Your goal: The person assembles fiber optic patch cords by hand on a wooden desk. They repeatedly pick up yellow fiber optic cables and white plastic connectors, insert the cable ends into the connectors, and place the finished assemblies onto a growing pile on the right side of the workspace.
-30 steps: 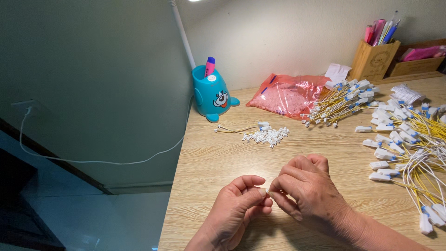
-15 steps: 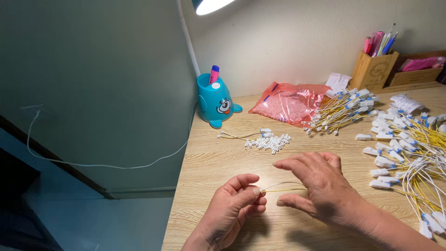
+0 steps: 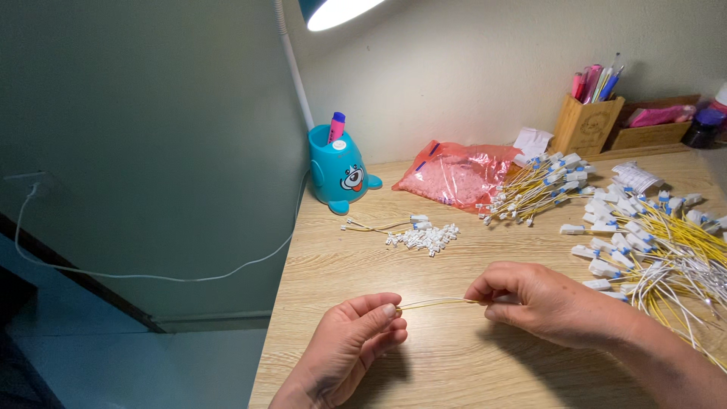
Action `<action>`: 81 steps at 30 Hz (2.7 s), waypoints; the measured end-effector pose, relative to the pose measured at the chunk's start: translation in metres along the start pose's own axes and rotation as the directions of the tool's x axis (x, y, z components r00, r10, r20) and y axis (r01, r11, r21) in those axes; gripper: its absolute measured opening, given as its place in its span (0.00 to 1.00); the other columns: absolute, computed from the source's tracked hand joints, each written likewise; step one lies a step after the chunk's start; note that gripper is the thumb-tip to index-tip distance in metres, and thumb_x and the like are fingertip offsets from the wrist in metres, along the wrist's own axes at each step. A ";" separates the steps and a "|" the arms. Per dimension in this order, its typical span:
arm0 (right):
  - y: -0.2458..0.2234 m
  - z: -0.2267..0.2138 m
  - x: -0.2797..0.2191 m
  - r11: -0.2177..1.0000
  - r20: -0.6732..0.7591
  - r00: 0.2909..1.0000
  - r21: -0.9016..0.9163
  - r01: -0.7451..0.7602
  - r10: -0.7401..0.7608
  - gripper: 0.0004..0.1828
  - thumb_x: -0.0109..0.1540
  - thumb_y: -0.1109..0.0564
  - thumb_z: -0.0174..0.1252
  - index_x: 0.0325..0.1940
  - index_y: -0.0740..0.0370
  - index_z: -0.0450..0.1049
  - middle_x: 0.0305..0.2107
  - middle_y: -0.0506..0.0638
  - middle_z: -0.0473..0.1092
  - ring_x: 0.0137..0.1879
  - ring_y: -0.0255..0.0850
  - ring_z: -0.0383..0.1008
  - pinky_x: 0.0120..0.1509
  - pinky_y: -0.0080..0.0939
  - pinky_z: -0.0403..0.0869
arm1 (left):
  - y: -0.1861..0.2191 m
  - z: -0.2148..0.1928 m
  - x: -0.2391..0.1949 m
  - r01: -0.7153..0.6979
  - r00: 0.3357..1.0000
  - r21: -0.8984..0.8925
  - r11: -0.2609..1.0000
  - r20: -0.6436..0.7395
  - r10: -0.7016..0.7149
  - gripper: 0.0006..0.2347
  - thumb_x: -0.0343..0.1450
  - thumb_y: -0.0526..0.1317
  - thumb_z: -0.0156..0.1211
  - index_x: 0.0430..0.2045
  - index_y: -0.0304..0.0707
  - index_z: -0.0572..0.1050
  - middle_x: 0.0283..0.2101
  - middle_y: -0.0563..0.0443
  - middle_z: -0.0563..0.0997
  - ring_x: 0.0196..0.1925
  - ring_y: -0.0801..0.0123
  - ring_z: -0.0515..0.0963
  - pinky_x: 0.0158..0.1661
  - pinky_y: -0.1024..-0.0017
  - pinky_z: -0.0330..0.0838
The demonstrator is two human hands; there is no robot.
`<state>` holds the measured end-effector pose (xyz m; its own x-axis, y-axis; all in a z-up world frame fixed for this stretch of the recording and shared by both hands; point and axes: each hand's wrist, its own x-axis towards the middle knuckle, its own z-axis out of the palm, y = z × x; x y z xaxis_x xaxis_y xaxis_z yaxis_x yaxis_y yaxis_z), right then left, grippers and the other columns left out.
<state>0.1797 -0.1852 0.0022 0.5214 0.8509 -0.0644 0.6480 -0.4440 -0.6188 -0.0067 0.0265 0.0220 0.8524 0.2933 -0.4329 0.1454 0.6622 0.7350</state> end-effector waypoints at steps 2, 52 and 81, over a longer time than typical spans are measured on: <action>-0.006 -0.004 -0.001 0.997 -0.002 0.998 -0.041 -0.059 0.059 0.12 0.52 0.54 0.64 0.39 0.43 0.82 0.30 0.33 0.79 0.36 0.25 0.75 0.44 0.27 0.72 | -0.004 -0.007 0.007 -0.017 1.000 0.012 1.000 0.002 0.017 0.10 0.67 0.26 0.60 0.40 0.18 0.75 0.29 0.34 0.76 0.29 0.60 0.77 0.37 0.70 0.78; 0.021 0.007 0.010 1.000 -0.388 0.922 0.017 0.026 -0.018 0.06 0.51 0.53 0.67 0.32 0.50 0.84 0.26 0.37 0.82 0.32 0.26 0.78 0.39 0.28 0.73 | 0.001 -0.009 0.016 -0.036 0.979 0.070 0.997 -0.199 0.049 0.07 0.66 0.24 0.60 0.36 0.20 0.76 0.27 0.34 0.76 0.26 0.59 0.75 0.32 0.71 0.75; 0.050 0.014 0.021 0.945 -0.376 0.871 -0.210 0.251 -0.315 0.09 0.49 0.46 0.69 0.26 0.47 0.78 0.21 0.37 0.74 0.30 0.33 0.73 0.37 0.35 0.68 | -0.008 -0.001 0.033 -0.171 0.925 0.575 0.800 -0.187 0.332 0.06 0.66 0.30 0.59 0.34 0.29 0.79 0.17 0.44 0.76 0.19 0.69 0.73 0.27 0.76 0.71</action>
<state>0.2149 -0.1860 -0.0405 0.4588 0.7757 0.4333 0.8597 -0.2645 -0.4369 0.0194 0.0315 0.0013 0.7424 0.6200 -0.2540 0.2598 0.0831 0.9621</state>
